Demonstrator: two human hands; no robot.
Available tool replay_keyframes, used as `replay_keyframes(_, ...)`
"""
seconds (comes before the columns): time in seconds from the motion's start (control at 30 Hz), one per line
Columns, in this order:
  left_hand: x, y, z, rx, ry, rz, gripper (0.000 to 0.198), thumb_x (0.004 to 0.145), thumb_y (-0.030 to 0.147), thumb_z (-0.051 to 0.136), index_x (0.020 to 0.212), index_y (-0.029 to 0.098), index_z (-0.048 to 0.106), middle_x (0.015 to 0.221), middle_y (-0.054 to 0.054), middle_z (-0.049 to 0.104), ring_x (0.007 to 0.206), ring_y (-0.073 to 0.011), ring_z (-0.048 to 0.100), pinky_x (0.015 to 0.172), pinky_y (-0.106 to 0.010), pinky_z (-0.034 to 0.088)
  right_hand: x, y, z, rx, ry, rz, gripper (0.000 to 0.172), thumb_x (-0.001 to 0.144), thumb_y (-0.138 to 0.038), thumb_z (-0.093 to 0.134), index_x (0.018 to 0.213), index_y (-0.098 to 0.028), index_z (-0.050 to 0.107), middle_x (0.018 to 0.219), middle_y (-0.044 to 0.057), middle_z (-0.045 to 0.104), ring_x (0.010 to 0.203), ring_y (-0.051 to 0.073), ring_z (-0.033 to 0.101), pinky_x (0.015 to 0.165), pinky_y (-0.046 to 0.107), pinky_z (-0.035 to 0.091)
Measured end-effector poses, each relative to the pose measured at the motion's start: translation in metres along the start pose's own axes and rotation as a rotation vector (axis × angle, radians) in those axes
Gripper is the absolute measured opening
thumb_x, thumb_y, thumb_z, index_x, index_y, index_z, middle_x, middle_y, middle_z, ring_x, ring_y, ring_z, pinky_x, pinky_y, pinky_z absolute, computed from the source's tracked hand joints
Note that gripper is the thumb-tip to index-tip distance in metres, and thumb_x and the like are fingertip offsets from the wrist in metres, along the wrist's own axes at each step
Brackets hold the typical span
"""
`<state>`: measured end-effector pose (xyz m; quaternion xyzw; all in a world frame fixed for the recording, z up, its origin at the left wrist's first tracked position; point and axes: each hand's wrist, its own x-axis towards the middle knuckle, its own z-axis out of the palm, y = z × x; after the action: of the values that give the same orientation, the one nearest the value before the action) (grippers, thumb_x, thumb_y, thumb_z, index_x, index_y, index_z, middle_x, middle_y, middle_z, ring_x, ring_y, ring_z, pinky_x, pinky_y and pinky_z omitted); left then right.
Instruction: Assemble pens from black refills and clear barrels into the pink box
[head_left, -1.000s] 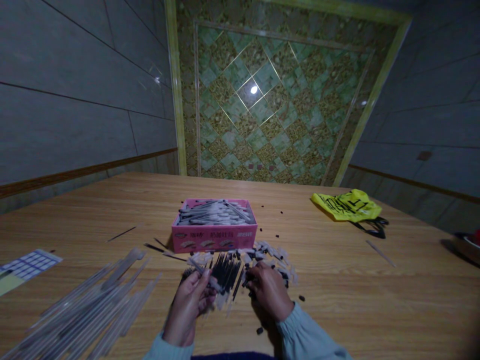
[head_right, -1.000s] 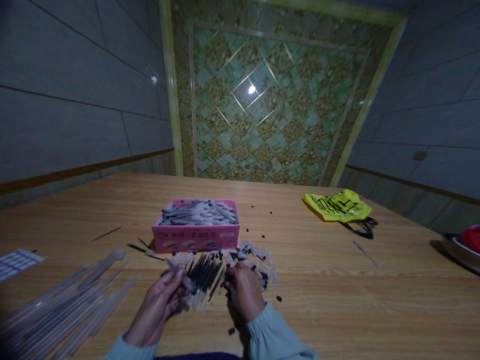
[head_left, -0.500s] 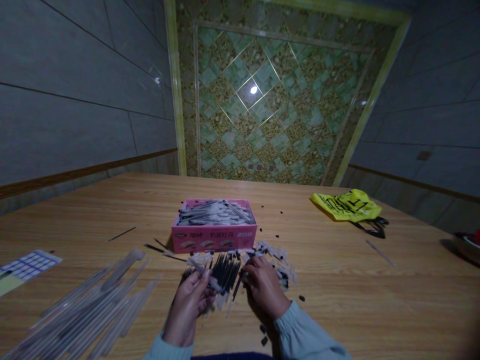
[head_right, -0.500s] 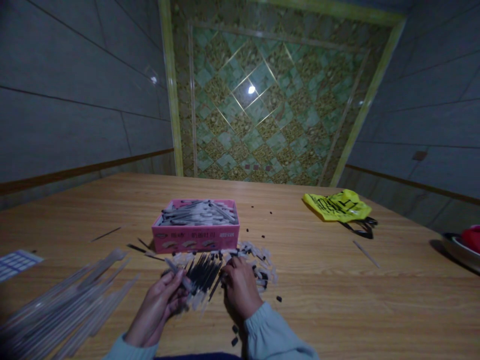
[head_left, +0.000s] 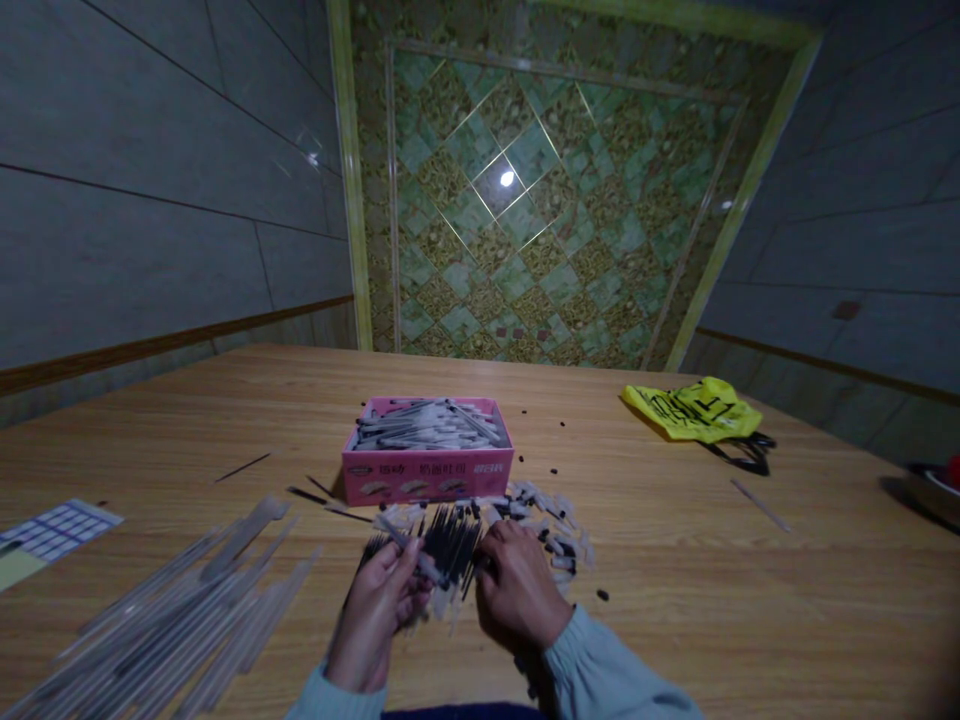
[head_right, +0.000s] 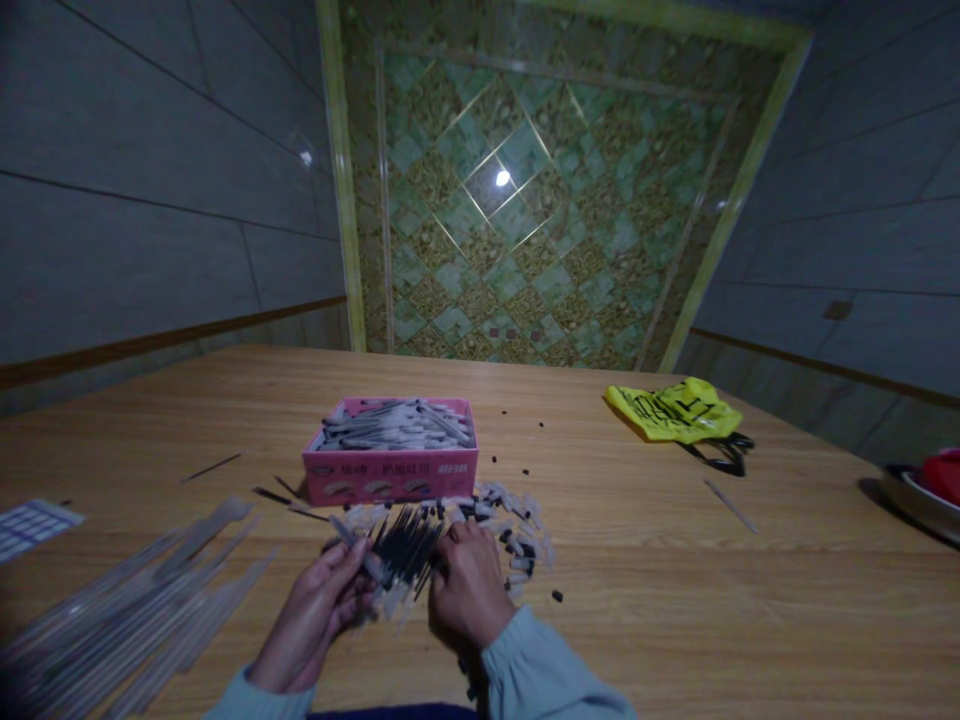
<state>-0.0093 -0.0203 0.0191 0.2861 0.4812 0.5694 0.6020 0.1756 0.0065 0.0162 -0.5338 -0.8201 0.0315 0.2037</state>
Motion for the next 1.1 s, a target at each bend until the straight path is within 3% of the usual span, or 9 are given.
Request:
replay_keyframes(0.3, 0.0, 0.002, 0.002, -0.018, 0.01, 0.002, 0.034, 0.064, 0.038, 0.075, 0.084, 0.014, 0.062, 0.066, -0.002, 0.067, 0.05, -0.0088, 0.059, 0.044, -0.017, 0.046, -0.003, -0.001, -0.001, 0.022, -0.039, -0.025, 0.016, 0.073, -0.021, 0.054, 0.086, -0.02, 0.062, 0.092, 0.006, 0.058, 0.092, 0.023, 0.047, 0.079, 0.033, 0.03)
replay_keyframes(0.6, -0.002, 0.003, 0.002, -0.014, 0.023, -0.007, 0.035, 0.062, 0.04, 0.076, 0.082, 0.014, 0.062, 0.065, -0.002, 0.067, 0.049, -0.0084, 0.058, 0.043, -0.017, 0.046, -0.006, -0.007, 0.003, 0.001, -0.073, -0.089, 0.021, 0.064, -0.014, 0.054, 0.084, -0.018, 0.059, 0.094, 0.007, 0.059, 0.091, 0.023, 0.049, 0.08, 0.034, 0.03)
replay_keyframes(0.87, -0.002, 0.002, 0.001, 0.0, 0.0, -0.009, 0.043, 0.066, 0.045, 0.072, 0.093, 0.013, 0.063, 0.063, -0.001, 0.063, 0.053, -0.0105, 0.06, 0.046, -0.018, 0.044, -0.002, 0.0, 0.005, 0.132, 0.009, -0.01, 0.013, 0.077, -0.012, 0.051, 0.086, -0.018, 0.058, 0.096, 0.006, 0.06, 0.09, 0.02, 0.051, 0.077, 0.029, 0.033)
replay_keyframes(1.1, -0.001, 0.0, 0.004, 0.034, -0.06, -0.044, 0.045, 0.062, 0.043, 0.074, 0.095, 0.013, 0.066, 0.058, 0.002, 0.058, 0.048, -0.0109, 0.057, 0.045, -0.02, 0.041, -0.004, 0.003, 0.004, 0.062, -0.065, -0.007, 0.017, 0.073, -0.015, 0.059, 0.09, -0.019, 0.059, 0.097, 0.006, 0.062, 0.094, 0.023, 0.05, 0.08, 0.032, 0.031)
